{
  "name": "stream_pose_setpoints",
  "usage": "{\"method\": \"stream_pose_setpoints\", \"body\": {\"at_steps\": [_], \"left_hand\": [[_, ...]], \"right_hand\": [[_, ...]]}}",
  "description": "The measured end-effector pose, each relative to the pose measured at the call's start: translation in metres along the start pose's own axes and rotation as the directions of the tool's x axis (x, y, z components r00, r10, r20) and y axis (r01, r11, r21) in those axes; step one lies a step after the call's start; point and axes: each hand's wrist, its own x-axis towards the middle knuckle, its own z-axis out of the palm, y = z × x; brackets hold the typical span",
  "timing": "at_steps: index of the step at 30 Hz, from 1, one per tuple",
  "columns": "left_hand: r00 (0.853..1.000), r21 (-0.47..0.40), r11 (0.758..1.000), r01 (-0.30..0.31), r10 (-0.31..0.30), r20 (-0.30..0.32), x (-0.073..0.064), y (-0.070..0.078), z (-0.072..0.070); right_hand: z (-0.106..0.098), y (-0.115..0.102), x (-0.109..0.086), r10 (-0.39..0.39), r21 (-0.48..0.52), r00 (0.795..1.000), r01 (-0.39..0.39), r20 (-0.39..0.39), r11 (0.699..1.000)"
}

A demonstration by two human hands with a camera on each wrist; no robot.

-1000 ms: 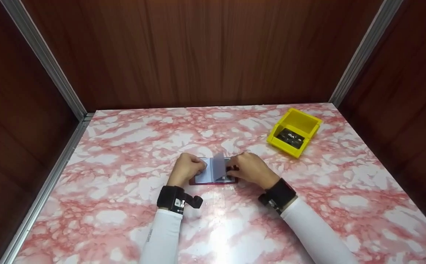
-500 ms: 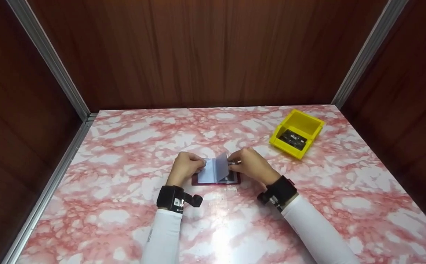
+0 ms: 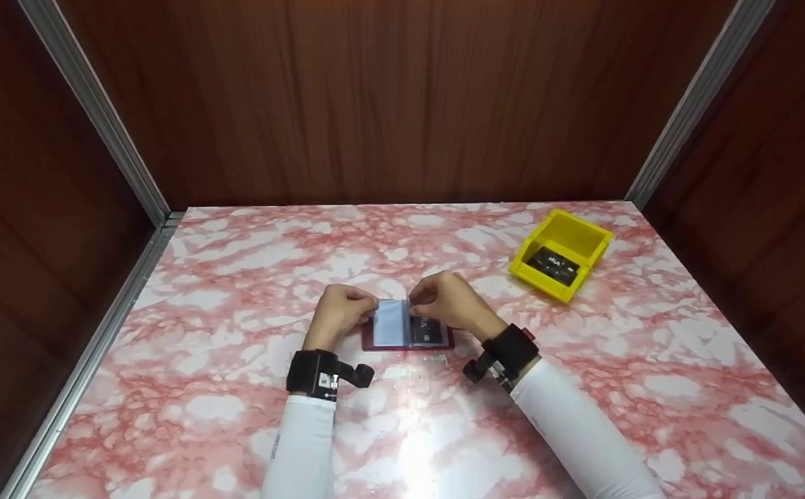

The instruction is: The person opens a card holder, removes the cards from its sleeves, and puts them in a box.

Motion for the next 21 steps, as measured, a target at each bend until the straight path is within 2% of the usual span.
{"method": "stream_pose_setpoints", "body": {"at_steps": [4,8,11,17,21], "left_hand": [[1.000,-0.014,1.000,0.002,-0.002,-0.014,0.000,-0.004,-0.006],[0.999,-0.026,1.000,0.007,-0.008,-0.033,0.000,-0.005,-0.007],[0.999,0.002,1.000,-0.017,0.017,-0.036,0.001,-0.003,-0.005],[0.999,0.019,0.999,-0.031,0.032,-0.025,0.002,-0.002,-0.004],[1.000,0.019,1.000,-0.020,0.021,-0.020,0.001,-0.004,-0.003]], "right_hand": [[0.016,-0.009,0.009,-0.082,-0.104,0.996,0.087,0.044,0.991],[0.031,-0.017,0.014,-0.145,-0.266,0.986,0.160,0.078,0.950],[0.036,-0.022,0.015,-0.165,-0.357,0.982,0.188,0.095,0.915],[0.041,-0.026,0.013,-0.241,-0.427,0.961,0.276,0.134,0.861],[0.043,-0.023,0.010,-0.278,-0.417,0.949,0.314,0.147,0.853]]}}
